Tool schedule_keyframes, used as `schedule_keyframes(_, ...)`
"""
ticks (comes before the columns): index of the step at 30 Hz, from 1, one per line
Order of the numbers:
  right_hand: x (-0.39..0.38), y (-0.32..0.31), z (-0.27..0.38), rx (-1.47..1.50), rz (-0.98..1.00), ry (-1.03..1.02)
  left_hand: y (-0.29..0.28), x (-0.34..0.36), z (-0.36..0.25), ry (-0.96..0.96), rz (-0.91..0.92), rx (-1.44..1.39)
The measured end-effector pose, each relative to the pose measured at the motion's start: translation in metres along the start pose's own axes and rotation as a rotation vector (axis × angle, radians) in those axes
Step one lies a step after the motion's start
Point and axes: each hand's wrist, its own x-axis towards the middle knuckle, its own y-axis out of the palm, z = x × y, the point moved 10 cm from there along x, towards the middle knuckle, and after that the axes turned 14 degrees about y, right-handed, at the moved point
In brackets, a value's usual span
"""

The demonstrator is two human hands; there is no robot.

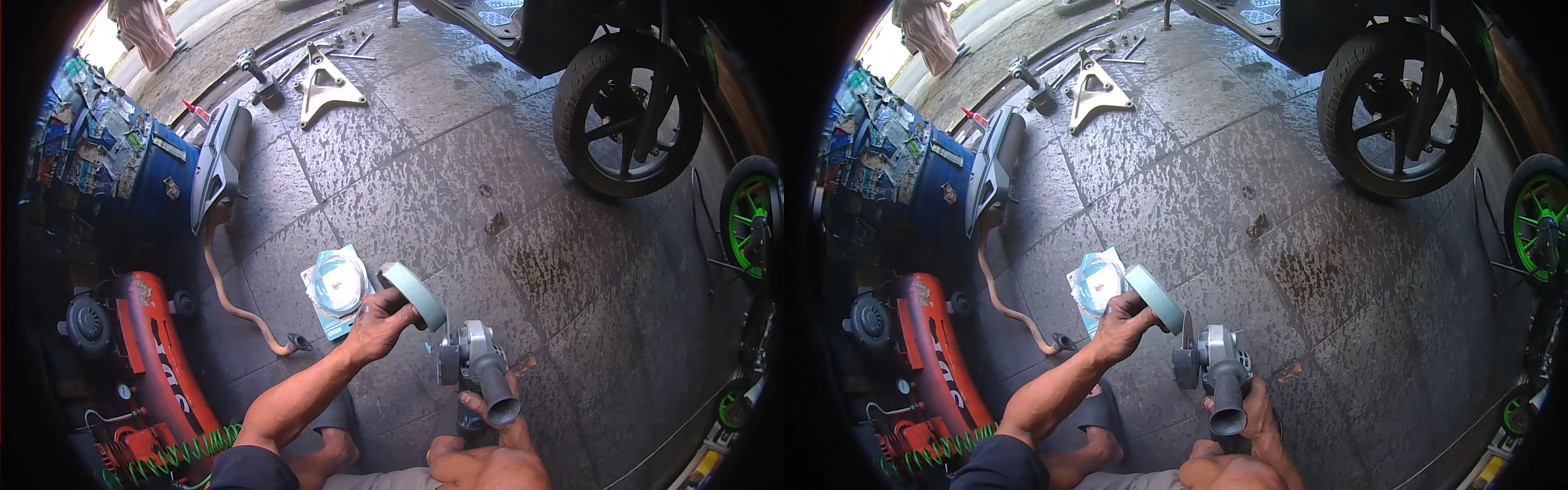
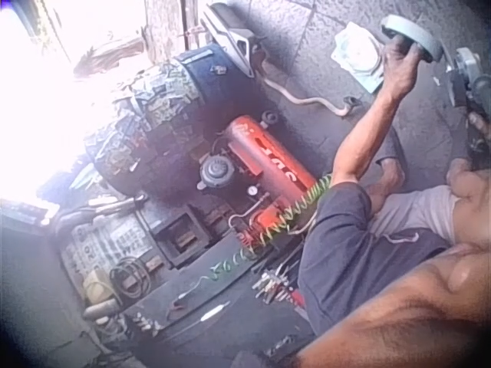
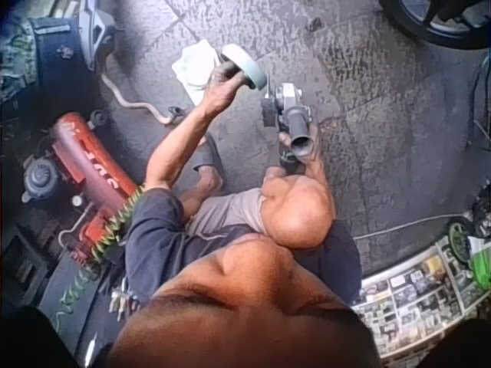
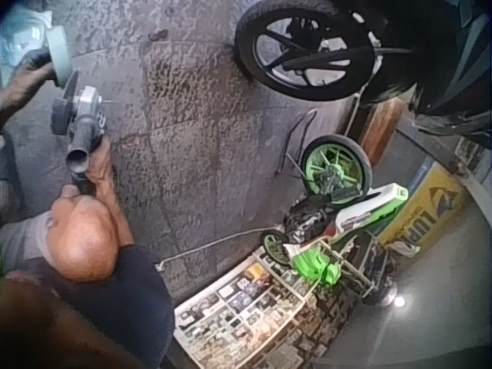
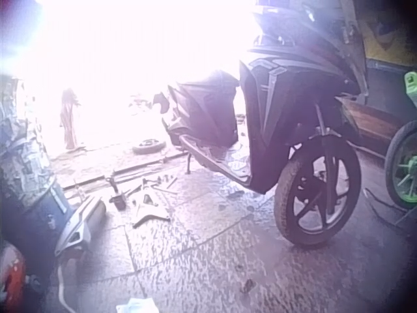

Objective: Using an angle grinder to sand or shape the surface of a motorcycle brake shoe.

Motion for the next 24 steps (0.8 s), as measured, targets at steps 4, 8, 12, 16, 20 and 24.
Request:
schedule_keyframes(4, -0.004, -0.001, 0.019, 0.028, -0.017, 0.0, 0.004, -0.001, -0.008, 0.031, 0.037, 0.134)
schedule_keyframes(8, 0.001, 0.003, 0.023, -0.014, 0.032, -0.057, 0.01, 0.003, -0.027, 0.197, 0.206, 0.498)
schedule_keyframes(12, 0.006, 0.005, 0.003, 0.04, 0.023, 0.038, 0.014, 0.005, -0.037, 0.299, 0.312, 0.692)
schedule_keyframes(16, 0.01, 0.002, -0.009, 0.071, 0.062, 0.076, 0.028, 0.003, -0.048, 0.448, 0.489, 0.825)
schedule_keyframes(20, 0.011, 0.003, -0.016, 0.035, 0.043, 0.12, 0.025, -0.002, -0.021, 0.422, 0.7, 1.014)
schedule_keyframes(24, 0.015, -0.003, -0.021, -0.038, -0.044, 0.091, 0.0, -0.002, 0.052, 0.344, 0.902, 1.399)
